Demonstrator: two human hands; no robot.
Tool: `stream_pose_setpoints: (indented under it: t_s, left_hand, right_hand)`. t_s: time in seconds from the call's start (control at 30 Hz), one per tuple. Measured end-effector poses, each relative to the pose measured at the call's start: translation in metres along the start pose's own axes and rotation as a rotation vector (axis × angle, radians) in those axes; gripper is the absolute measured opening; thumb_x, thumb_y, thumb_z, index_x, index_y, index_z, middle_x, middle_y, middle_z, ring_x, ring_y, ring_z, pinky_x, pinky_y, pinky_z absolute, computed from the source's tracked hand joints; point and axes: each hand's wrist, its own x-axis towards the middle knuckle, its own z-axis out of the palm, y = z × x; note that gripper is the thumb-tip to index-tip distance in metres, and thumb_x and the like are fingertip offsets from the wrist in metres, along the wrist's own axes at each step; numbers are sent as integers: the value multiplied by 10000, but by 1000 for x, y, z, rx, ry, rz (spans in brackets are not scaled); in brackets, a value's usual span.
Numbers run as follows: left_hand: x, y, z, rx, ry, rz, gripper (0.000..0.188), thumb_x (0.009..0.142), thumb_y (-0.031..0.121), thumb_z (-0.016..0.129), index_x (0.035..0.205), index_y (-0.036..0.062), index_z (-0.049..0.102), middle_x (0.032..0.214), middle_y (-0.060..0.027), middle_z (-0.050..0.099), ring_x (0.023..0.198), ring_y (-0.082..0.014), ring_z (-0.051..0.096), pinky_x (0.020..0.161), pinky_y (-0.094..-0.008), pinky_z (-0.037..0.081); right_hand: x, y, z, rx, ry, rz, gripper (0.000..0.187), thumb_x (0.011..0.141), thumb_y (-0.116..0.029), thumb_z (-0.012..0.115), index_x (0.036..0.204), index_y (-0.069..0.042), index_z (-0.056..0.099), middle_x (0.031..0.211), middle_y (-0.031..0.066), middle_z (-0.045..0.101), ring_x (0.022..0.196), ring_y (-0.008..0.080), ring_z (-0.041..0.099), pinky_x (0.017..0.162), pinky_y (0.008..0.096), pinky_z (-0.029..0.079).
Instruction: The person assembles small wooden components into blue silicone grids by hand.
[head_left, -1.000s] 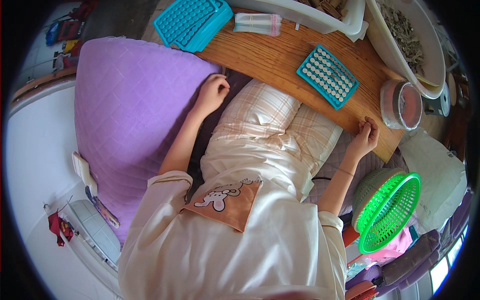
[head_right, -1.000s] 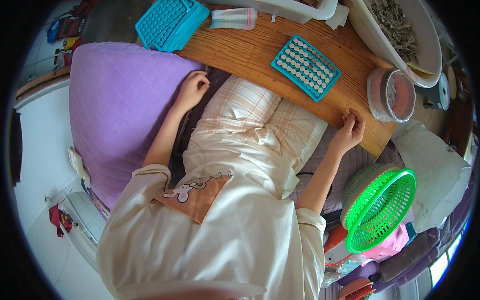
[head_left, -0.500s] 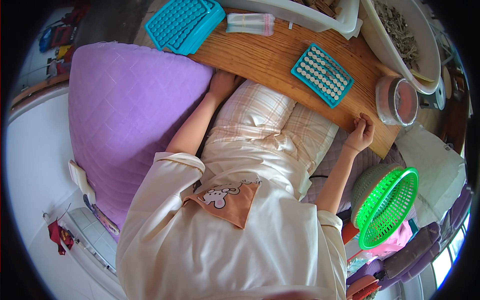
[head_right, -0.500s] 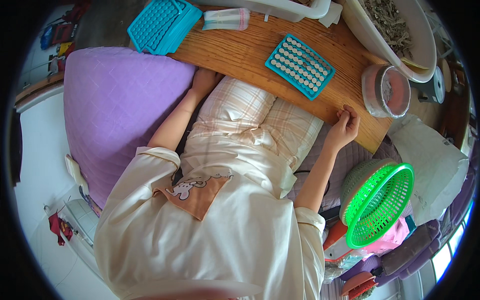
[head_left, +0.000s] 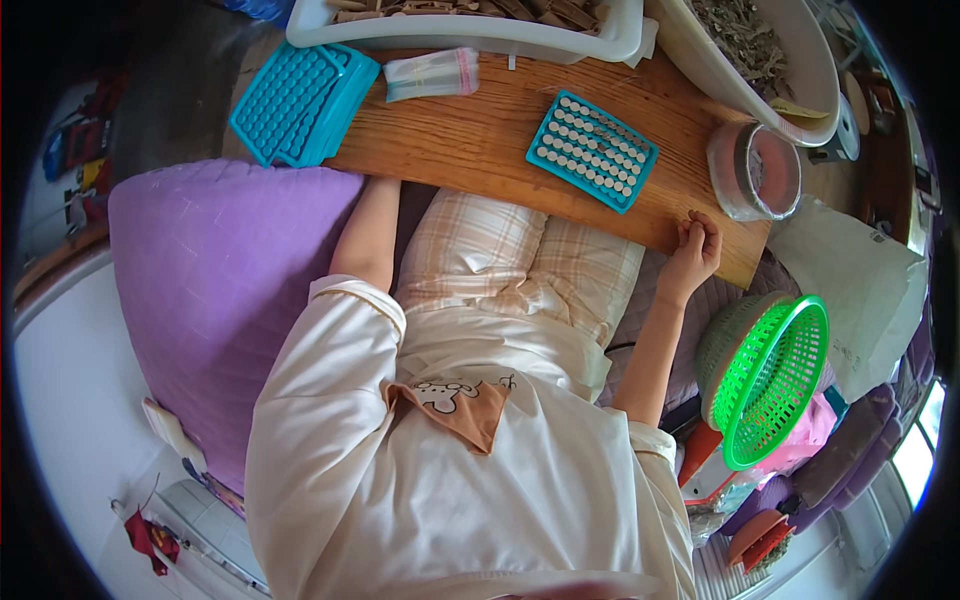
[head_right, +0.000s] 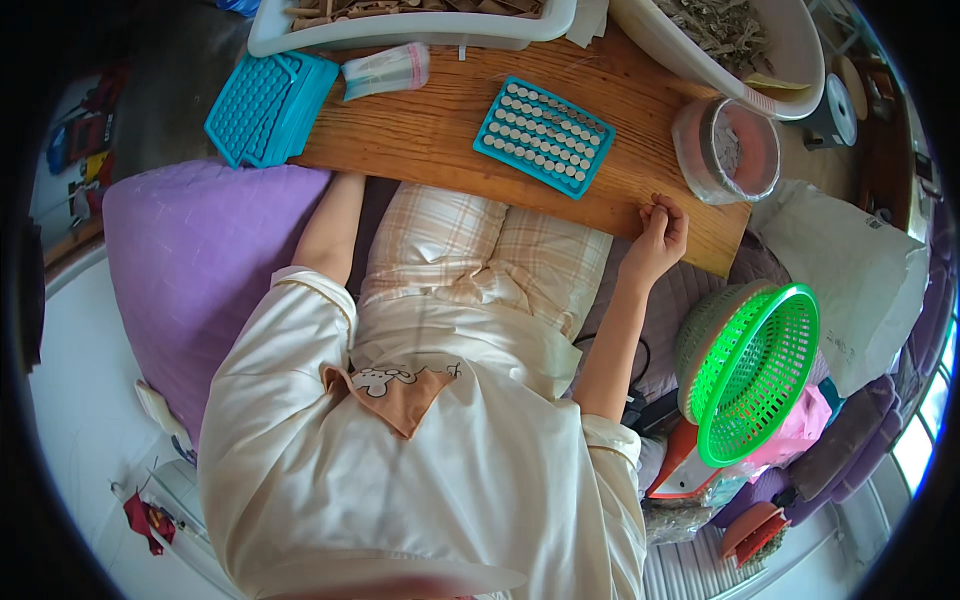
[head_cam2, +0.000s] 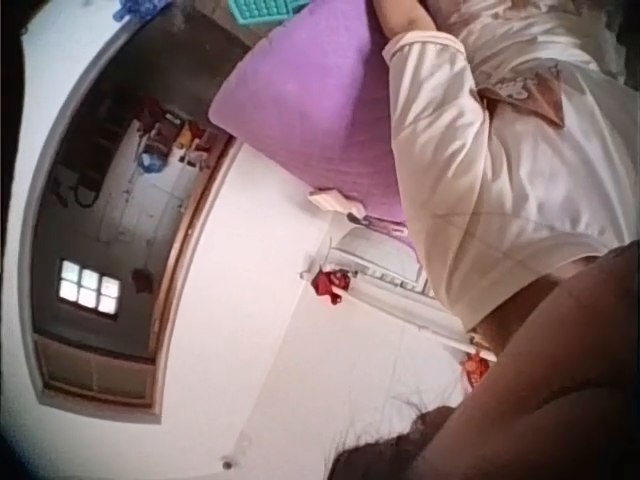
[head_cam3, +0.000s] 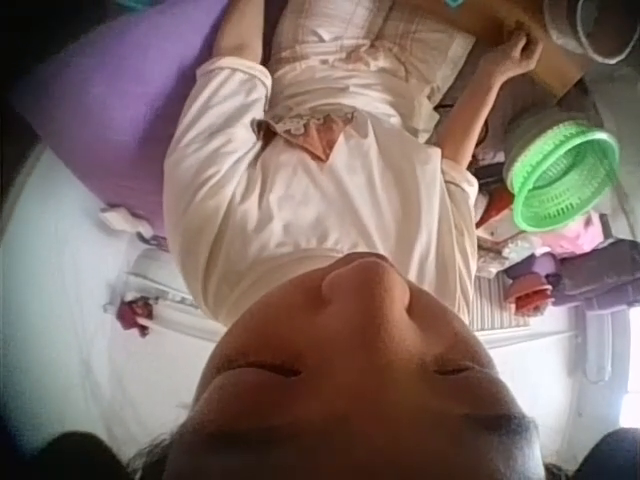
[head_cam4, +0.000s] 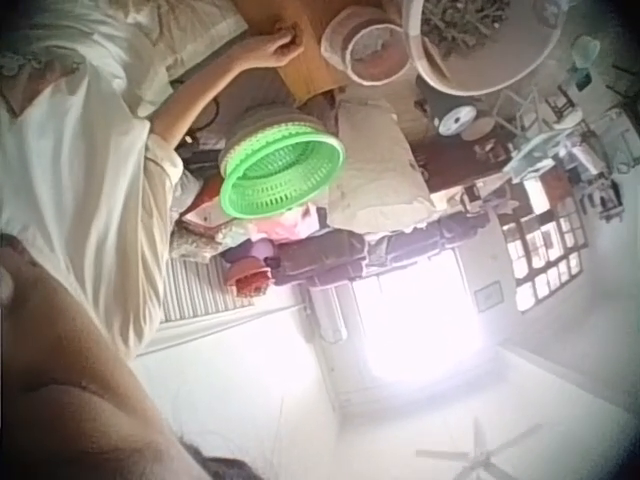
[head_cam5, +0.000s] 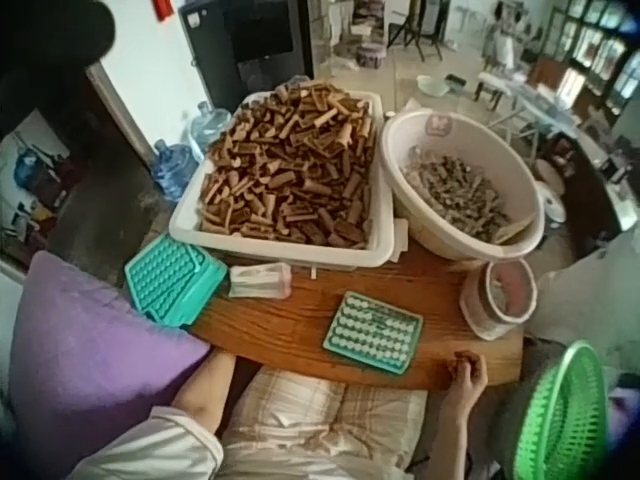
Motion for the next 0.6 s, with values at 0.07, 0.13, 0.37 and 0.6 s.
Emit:
stream_pose_setpoints:
  t_s: [0.07, 0.13, 0.37, 0.6]
  left_hand:
    - [1, -1, -3, -17, 4, -6, 408, 820, 261, 481, 1156, 34, 432, 1190, -166, 429, 1107, -292, 379, 924, -374, 305]
    - [5, -11, -9, -29, 13, -19, 403, 820, 254, 482, 1153, 33, 434, 1187, -165, 433, 1103, -289, 383, 920, -373, 309]
    - [-19, 4, -9, -64, 48, -77, 384, 820, 232, 483, 1145, 30, 442, 1175, -160, 444, 1088, -279, 397, 908, -369, 320]
    - [-38, 28, -13, -103, 86, -112, 366, 821, 210, 485, 1136, 26, 450, 1164, -155, 456, 1073, -269, 412, 896, -364, 332]
  right_hand:
    - [1, -1, 0, 64, -17, 26, 104, 830, -15, 440, 870, 0, 534, 876, 61, 551, 712, 80, 500, 656, 198, 437]
    - [3, 0, 1, 103, -29, 26, 102, 831, -15, 440, 874, 0, 531, 878, 63, 550, 707, 80, 499, 656, 199, 437]
    - [-4, 0, -1, 161, -15, -14, 109, 833, -4, 428, 897, 5, 517, 880, 79, 550, 695, 86, 502, 650, 206, 442]
    - [-84, -19, 31, -527, -505, -193, 95, 757, 16, 499, 797, -4, 583, 713, 57, 585, 574, 89, 533, 511, 216, 429]
